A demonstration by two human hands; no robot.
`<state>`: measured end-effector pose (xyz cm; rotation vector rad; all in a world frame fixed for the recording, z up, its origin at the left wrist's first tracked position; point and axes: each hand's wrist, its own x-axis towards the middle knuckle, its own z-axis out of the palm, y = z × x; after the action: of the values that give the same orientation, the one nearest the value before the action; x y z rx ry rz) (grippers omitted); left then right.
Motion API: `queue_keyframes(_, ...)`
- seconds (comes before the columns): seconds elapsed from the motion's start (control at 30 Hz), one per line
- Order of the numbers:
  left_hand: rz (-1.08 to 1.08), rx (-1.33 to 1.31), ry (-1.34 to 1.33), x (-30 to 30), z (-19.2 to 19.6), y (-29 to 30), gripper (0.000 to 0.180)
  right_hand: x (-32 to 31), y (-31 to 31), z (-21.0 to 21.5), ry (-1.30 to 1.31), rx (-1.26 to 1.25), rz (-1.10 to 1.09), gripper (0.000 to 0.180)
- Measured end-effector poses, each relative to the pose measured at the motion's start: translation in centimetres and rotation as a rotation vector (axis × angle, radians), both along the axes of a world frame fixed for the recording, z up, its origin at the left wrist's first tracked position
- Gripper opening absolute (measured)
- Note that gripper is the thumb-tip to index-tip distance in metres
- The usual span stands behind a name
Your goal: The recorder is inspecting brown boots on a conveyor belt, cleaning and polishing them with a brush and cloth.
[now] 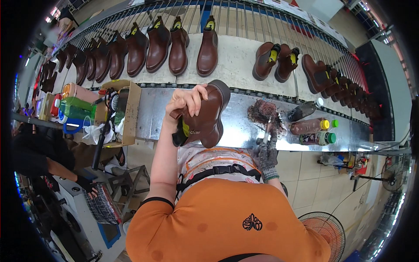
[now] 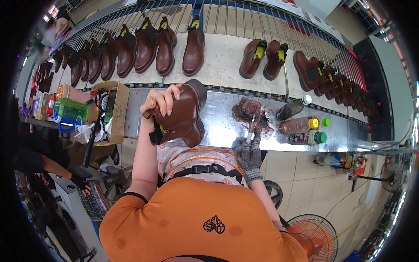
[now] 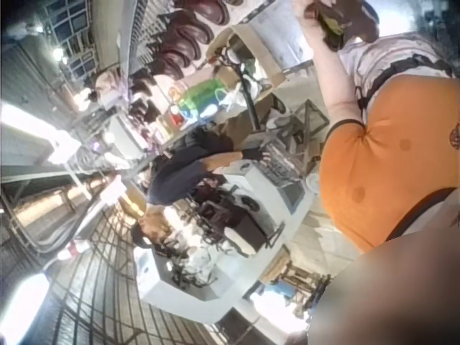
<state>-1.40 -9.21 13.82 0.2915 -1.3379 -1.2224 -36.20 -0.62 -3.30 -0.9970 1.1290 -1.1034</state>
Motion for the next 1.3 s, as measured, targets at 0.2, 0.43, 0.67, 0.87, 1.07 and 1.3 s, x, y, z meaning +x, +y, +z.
queue_keyframes(0.2, -0.080, -0.033, -0.008, -0.1, -0.2, 0.2, 0.043, 2.1, 1.2, 9.2, -0.131, -0.036, -0.126, 0.052)
queue_keyframes(0.43, -0.122, -0.038, -0.021, 0.1, -0.4, 0.0, 0.044, 1.2, -0.8, 12.4, 0.127, 0.050, 0.013, 0.018)
queue_keyframes(0.67, -0.136, -0.038, -0.014, 0.1, -0.4, -0.4, 0.042, 4.0, -6.0, 22.0, 0.554, -0.409, 0.419, 0.023)
queue_keyframes(0.87, -0.143, -0.038, -0.009, -0.1, -0.5, -0.6, 0.043, 5.8, -7.2, 24.0, 0.837, -0.883, 0.580, 0.030)
queue_keyframes(1.07, -0.153, -0.030, -0.015, -0.2, -0.4, -0.6, 0.046, 6.5, -7.4, 23.9, 0.828, -0.899, 0.623, 0.030)
queue_keyframes(1.3, -0.157, -0.041, -0.025, -0.4, -0.5, -0.5, 0.048, 6.8, -7.3, 24.3, 0.812, -0.799, 0.653, 0.031)
